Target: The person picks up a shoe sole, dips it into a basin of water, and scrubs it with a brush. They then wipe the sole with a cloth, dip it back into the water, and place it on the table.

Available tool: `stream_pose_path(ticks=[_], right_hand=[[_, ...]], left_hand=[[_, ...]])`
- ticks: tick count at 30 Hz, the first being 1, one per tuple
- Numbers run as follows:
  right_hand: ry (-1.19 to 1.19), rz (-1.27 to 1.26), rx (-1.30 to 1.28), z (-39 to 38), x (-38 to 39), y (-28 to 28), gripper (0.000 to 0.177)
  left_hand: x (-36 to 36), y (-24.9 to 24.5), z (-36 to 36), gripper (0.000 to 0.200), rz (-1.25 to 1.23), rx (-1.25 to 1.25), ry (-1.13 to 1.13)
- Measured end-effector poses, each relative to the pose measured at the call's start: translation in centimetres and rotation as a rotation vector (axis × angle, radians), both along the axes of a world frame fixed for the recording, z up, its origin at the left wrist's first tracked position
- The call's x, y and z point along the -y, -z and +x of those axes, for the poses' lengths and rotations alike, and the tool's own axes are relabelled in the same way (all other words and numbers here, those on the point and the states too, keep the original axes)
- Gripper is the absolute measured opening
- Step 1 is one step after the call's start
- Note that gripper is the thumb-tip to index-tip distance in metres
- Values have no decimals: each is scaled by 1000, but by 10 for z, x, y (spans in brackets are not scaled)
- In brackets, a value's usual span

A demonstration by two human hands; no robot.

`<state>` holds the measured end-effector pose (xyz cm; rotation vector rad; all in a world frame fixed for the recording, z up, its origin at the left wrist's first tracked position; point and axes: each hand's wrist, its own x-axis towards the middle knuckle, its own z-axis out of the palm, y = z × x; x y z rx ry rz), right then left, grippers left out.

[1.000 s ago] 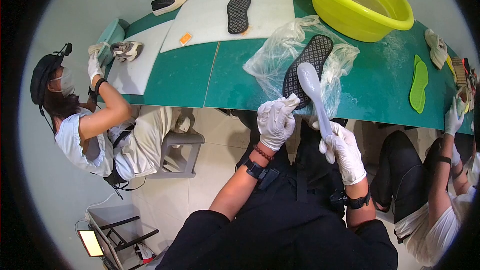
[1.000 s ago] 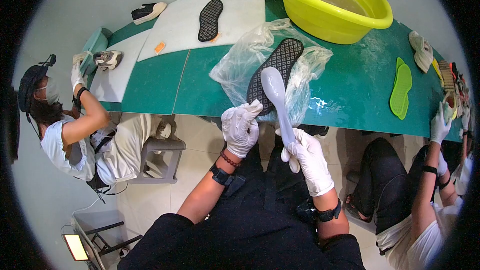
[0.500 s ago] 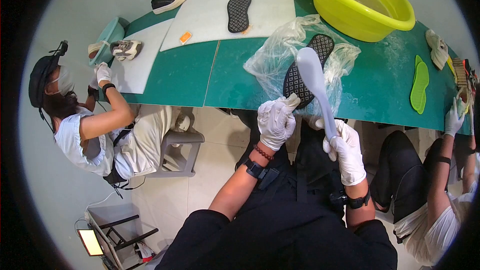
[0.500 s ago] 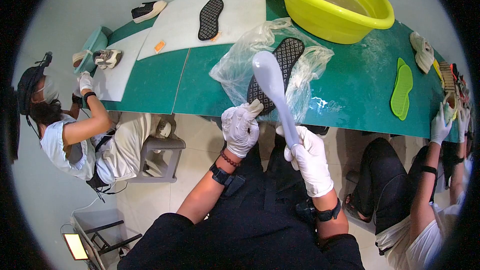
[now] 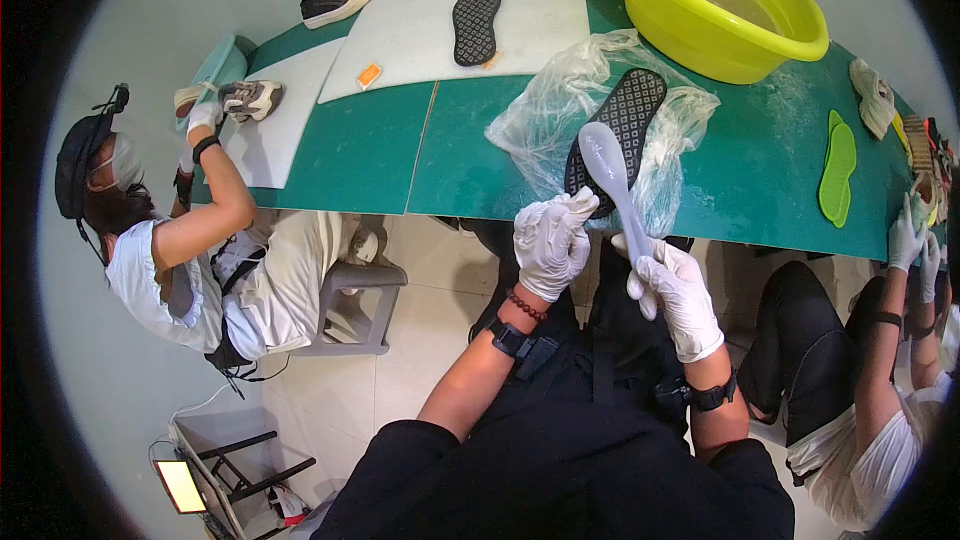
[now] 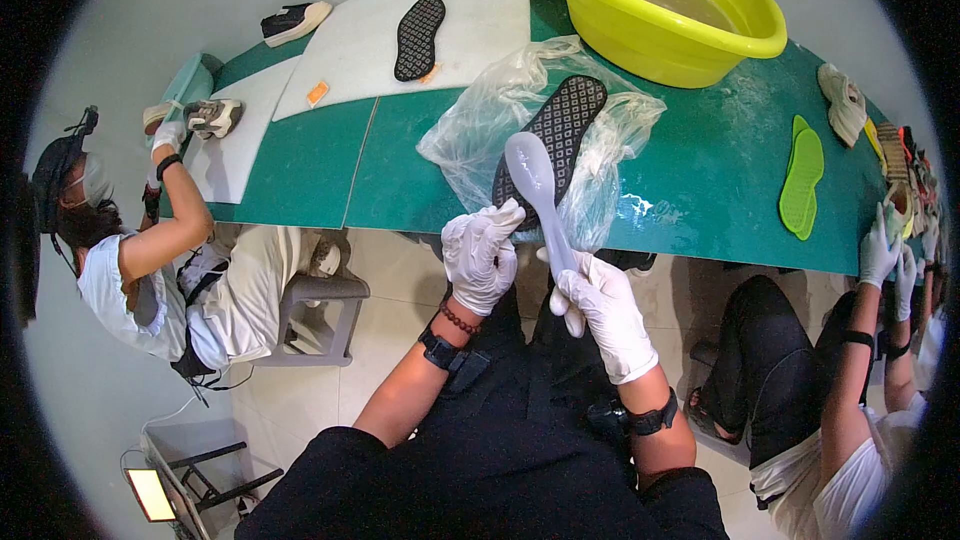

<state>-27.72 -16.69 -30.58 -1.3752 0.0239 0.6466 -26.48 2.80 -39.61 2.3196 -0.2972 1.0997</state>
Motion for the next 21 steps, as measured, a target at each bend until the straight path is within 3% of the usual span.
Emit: stream_pose_path(ticks=[9,16,19,21], right_hand=[[36,28,47,-7,-1,-12,36],[58,17,73,-1,0,-1,56],[105,-138,338,8,-5,0,66],[13,-411,710,21,-8,-5,70]], left_hand=[[0,3,0,43,7,4,-3],[0,1,-1,41,6,10,9],[-1,5,-1,40,-3,2,14],[-1,4,-1,41,1,-4,11]])
